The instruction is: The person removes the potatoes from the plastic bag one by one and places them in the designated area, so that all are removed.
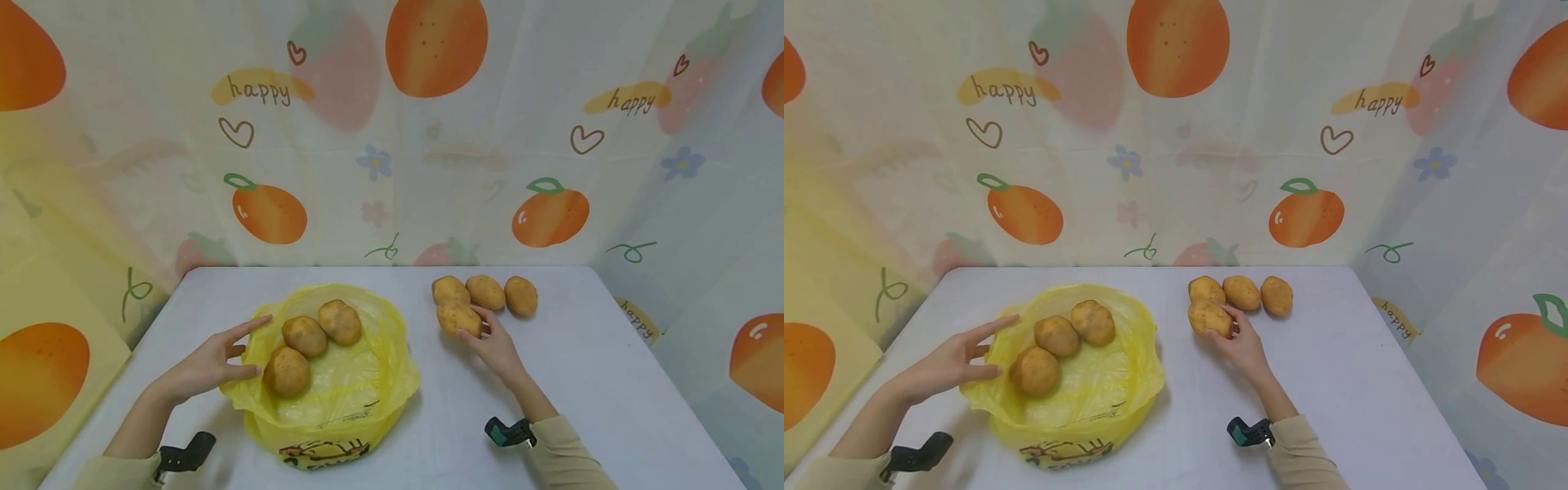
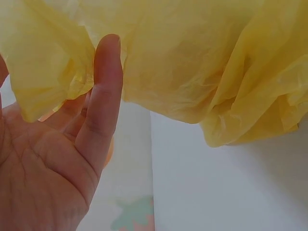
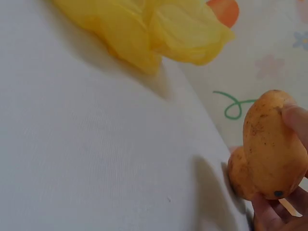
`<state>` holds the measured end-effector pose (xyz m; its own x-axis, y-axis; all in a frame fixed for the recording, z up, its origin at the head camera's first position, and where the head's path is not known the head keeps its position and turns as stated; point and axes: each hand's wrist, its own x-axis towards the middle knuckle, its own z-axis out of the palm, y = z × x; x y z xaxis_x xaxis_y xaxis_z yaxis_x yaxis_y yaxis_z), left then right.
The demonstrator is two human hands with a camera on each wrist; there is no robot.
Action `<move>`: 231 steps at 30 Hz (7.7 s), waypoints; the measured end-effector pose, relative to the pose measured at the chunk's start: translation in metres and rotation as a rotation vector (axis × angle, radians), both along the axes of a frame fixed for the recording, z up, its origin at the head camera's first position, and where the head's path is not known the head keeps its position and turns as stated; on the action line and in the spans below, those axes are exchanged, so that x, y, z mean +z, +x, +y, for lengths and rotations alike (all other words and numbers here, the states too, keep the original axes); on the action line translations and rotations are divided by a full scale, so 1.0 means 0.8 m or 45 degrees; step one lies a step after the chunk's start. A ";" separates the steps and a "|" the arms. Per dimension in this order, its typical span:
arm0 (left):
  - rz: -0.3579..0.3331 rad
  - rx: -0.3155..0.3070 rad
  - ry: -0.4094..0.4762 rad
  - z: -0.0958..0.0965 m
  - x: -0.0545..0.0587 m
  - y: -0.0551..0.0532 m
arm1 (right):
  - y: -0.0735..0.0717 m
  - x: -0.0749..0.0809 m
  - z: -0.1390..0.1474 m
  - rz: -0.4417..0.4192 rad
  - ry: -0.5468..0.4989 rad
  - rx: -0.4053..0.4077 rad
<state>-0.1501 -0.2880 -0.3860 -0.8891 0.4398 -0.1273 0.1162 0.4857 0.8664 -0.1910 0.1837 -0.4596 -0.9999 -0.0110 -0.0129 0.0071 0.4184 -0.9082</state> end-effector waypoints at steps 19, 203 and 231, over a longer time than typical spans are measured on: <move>-0.050 -0.006 0.064 0.000 -0.001 0.001 | -0.008 -0.014 0.013 -0.091 0.085 -0.019; -0.054 0.024 0.096 -0.010 -0.006 0.008 | -0.042 0.090 -0.228 0.341 0.015 0.902; -0.072 0.034 0.091 -0.010 -0.010 0.005 | -0.027 0.055 -0.282 0.520 0.270 1.010</move>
<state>-0.1464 -0.2964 -0.3937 -0.8929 0.4258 -0.1466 0.0541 0.4247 0.9037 -0.2124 -0.0416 -0.4156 -0.6273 -0.7342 0.2597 -0.6583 0.3218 -0.6804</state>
